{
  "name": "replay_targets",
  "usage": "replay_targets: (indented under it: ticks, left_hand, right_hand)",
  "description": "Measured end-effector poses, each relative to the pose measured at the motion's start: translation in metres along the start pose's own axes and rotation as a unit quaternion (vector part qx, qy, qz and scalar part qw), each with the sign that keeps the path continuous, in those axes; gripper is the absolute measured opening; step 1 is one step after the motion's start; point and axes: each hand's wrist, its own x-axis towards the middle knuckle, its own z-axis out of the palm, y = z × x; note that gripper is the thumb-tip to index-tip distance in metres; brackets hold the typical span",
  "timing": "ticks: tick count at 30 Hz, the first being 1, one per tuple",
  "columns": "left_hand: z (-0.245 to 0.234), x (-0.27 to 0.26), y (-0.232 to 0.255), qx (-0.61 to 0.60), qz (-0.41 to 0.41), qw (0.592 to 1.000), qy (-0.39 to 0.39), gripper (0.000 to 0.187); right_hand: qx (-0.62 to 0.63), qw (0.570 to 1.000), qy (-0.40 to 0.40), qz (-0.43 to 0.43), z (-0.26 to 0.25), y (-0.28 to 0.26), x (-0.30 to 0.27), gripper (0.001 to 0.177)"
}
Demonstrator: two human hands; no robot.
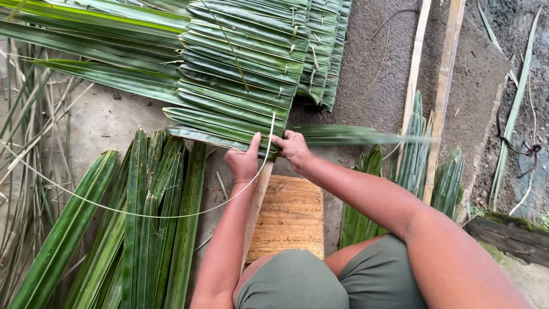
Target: Weaving palm leaves onto a wooden lath to create a thatched panel
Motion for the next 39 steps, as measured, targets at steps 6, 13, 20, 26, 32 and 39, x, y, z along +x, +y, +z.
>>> replay_targets:
  ticks: [6, 13, 20, 26, 32, 39]
  left_hand:
    - [-0.013, 0.005, -0.009, -0.018, -0.267, 0.925, -0.271, 0.110]
    - [-0.029, 0.055, -0.010, -0.253, -0.051, 0.966, 0.023, 0.058]
    - [-0.082, 0.082, 0.089, -0.159, 0.306, 0.935, 0.084, 0.078]
    - [-0.056, 0.083, 0.010, -0.232, 0.071, 0.965, 0.104, 0.028]
    - [-0.009, 0.003, -0.006, -0.236, -0.202, 0.942, -0.126, 0.082]
    - [0.021, 0.004, 0.003, -0.189, -0.063, 0.979, -0.039, 0.051]
  right_hand:
    - [0.025, 1.000, -0.002, 0.002, 0.000, -0.004, -0.008, 0.034]
    - [0.045, 0.999, -0.006, -0.019, -0.009, 0.006, -0.001, 0.031]
    - [0.054, 0.998, 0.003, -0.015, -0.017, 0.019, 0.011, 0.030]
    - [0.061, 0.998, 0.007, -0.005, -0.011, 0.007, 0.003, 0.032]
    - [0.027, 1.000, 0.001, 0.000, -0.002, 0.005, 0.005, 0.037]
    - [0.046, 0.998, 0.011, -0.050, -0.003, 0.057, 0.047, 0.028]
